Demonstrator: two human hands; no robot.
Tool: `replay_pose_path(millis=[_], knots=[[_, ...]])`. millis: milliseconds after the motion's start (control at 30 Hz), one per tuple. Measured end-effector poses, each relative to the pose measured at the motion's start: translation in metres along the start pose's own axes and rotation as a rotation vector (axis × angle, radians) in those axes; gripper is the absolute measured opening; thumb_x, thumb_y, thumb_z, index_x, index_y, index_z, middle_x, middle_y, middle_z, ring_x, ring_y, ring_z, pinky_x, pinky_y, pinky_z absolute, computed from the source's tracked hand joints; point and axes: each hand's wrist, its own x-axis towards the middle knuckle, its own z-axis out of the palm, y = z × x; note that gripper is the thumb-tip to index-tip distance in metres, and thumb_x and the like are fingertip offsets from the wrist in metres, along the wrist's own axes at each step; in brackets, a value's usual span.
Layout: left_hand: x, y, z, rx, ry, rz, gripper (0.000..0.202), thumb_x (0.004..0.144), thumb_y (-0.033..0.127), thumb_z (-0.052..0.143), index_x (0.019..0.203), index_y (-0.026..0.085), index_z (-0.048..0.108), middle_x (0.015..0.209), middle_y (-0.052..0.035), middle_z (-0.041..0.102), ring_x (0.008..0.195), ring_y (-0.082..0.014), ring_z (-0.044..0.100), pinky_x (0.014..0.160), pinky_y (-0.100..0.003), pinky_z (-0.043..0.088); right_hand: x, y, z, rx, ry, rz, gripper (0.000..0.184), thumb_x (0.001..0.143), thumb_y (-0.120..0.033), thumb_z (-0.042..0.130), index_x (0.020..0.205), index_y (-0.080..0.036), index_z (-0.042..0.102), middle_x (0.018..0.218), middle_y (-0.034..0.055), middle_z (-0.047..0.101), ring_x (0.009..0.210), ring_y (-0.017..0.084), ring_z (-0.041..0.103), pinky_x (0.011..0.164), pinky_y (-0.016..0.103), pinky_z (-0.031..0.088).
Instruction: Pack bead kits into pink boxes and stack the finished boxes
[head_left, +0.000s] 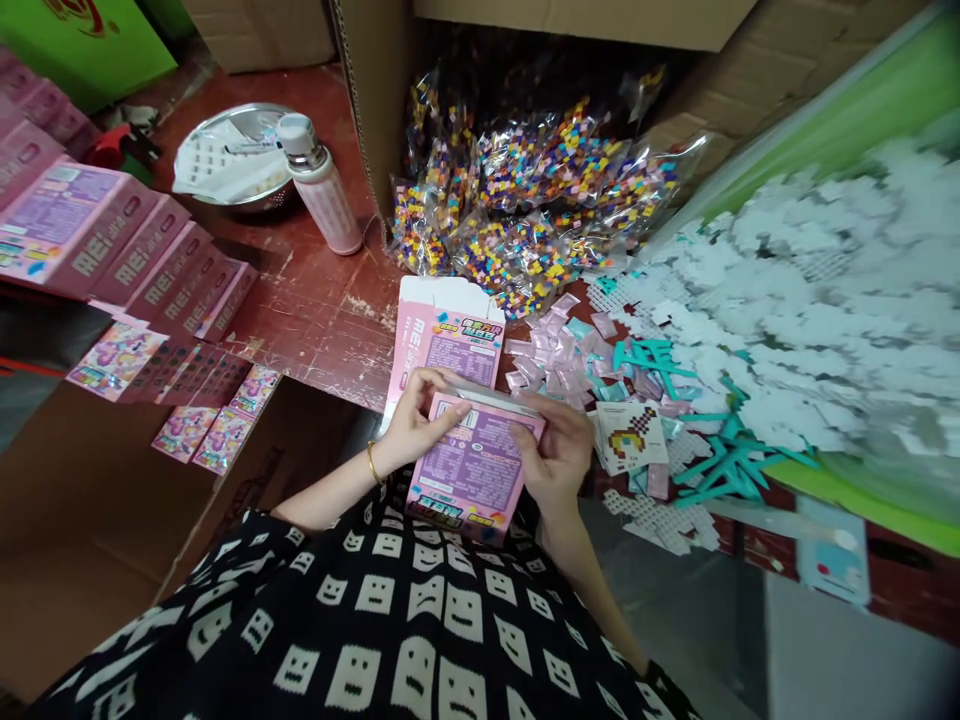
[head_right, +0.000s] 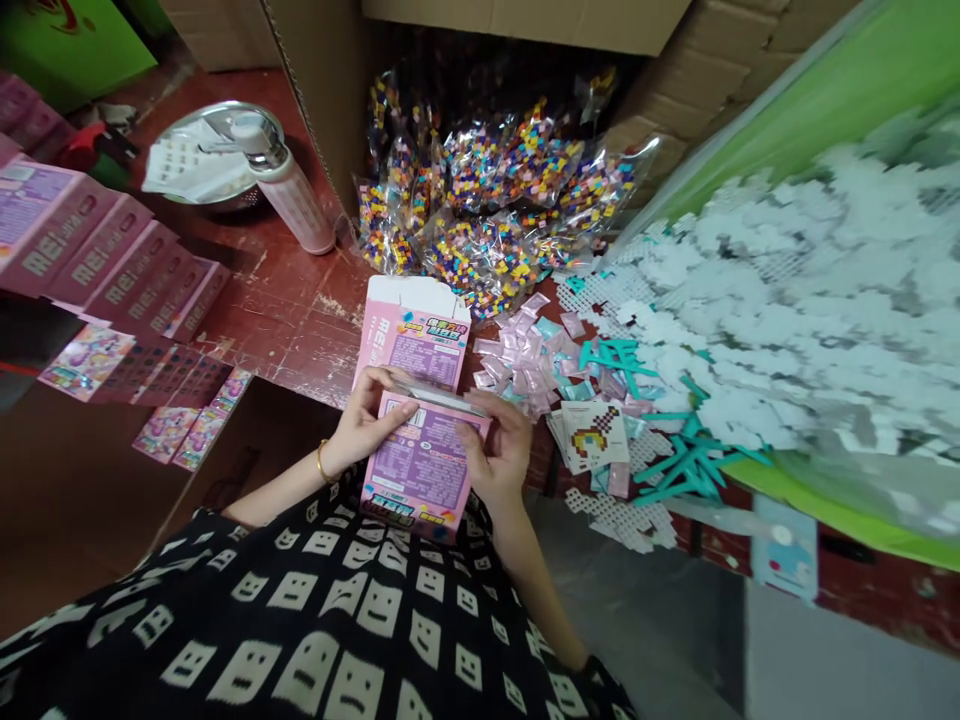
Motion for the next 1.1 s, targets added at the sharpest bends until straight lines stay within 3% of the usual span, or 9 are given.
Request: replay_pose_path(millis=[67,133,200,333,500,667,833,967,1100], knots=[[0.004,0.005,0.002,-0.081,0.0,0.009,0.04,0.08,0.04,0.077,0.101,0.022,0.047,0.091,-0.0001,0.057,0.092,-0.0164,0.063,0.089,-0.035,0.05,0.005,-0.01,0.0,0.07,0.012,-0.017,0.039,0.083,-0.03,0.07,0.117,-0.03,0.05,0.085,-0.0011,0.066,0.092,0.023,0.069,0.09,0.046,0.054],[0.007,0.015,0.003,-0.044,-0.078,-0.027,0.035,0.08,0.042,0.076,0.094,0.019,0.054,0.089,-0.0019,0.061,0.09,-0.0171,0.063,0.088,-0.035,0.05,0.011,-0.023,-0.005,0.055,-0.095,0.033,0.026,0.087,-0.03,0.066,0.112,-0.029,0.058,0.081,-0.0016,0.065,0.084,0.02,0.068,0.083,0.041,0.056],[0.008,0.026,0.003,0.001,-0.145,-0.112,0.028,0.085,0.043,0.07,0.087,0.017,0.06,0.093,-0.0062,0.066,0.091,-0.018,0.064,0.088,-0.035,0.05,0.019,-0.038,-0.013,-0.024,-0.246,0.094,0.012,0.09,-0.03,0.063,0.1,-0.027,0.069,0.088,0.0013,0.068,0.086,0.018,0.067,0.082,0.037,0.055],[0.007,0.041,0.006,-0.062,-0.09,-0.229,0.025,0.09,0.04,0.066,0.1,0.017,0.061,0.101,-0.0089,0.071,0.094,-0.0185,0.067,0.088,-0.035,0.051,0.04,-0.053,-0.028,-0.051,-0.448,0.203,0.016,0.089,-0.032,0.065,0.101,-0.031,0.076,0.112,0.0024,0.073,0.108,0.021,0.066,0.097,0.04,0.053],[0.001,0.028,0.011,-0.007,-0.131,-0.135,0.027,0.09,0.042,0.065,0.082,0.017,0.058,0.105,-0.0114,0.071,0.105,-0.0211,0.067,0.095,-0.038,0.05,0.056,-0.036,-0.039,0.022,-0.658,0.375,0.021,0.088,-0.041,0.067,0.102,-0.03,0.078,0.109,0.0034,0.076,0.103,0.023,0.071,0.091,0.04,0.058],[0.0,0.016,0.014,0.087,-0.073,-0.044,0.024,0.083,0.034,0.075,0.09,0.017,0.059,0.112,-0.0127,0.066,0.109,-0.0225,0.064,0.098,-0.041,0.048,0.051,-0.025,-0.044,-0.014,-0.688,0.311,0.036,0.079,-0.036,0.077,0.115,-0.032,0.073,0.122,0.0021,0.07,0.115,0.026,0.067,0.105,0.045,0.052],[0.006,0.011,0.016,0.07,-0.121,-0.027,0.02,0.083,0.029,0.075,0.086,0.016,0.06,0.112,-0.0121,0.065,0.11,-0.0223,0.063,0.1,-0.041,0.047,0.046,-0.028,-0.046,-0.038,-0.788,0.22,0.034,0.089,-0.031,0.067,0.122,-0.034,0.068,0.135,0.0019,0.062,0.126,0.023,0.06,0.11,0.045,0.047],[0.006,0.005,0.01,-0.059,-0.087,-0.119,0.044,0.075,0.029,0.082,0.109,0.019,0.056,0.13,-0.0136,0.057,0.109,-0.0225,0.064,0.094,-0.04,0.053,0.037,-0.014,-0.056,-0.006,-0.623,0.229,0.037,0.086,-0.032,0.07,0.123,-0.034,0.069,0.136,0.0039,0.062,0.129,0.024,0.057,0.112,0.047,0.043],[-0.004,0.003,-0.004,-0.236,-0.13,-0.389,0.07,0.072,0.033,0.084,0.13,0.025,0.044,0.127,-0.0132,0.06,0.092,-0.0197,0.069,0.079,-0.037,0.06,0.036,0.01,-0.064,0.067,-0.049,0.366,0.031,0.083,-0.035,0.073,0.114,-0.031,0.073,0.124,0.0048,0.07,0.118,0.025,0.064,0.108,0.05,0.047]])
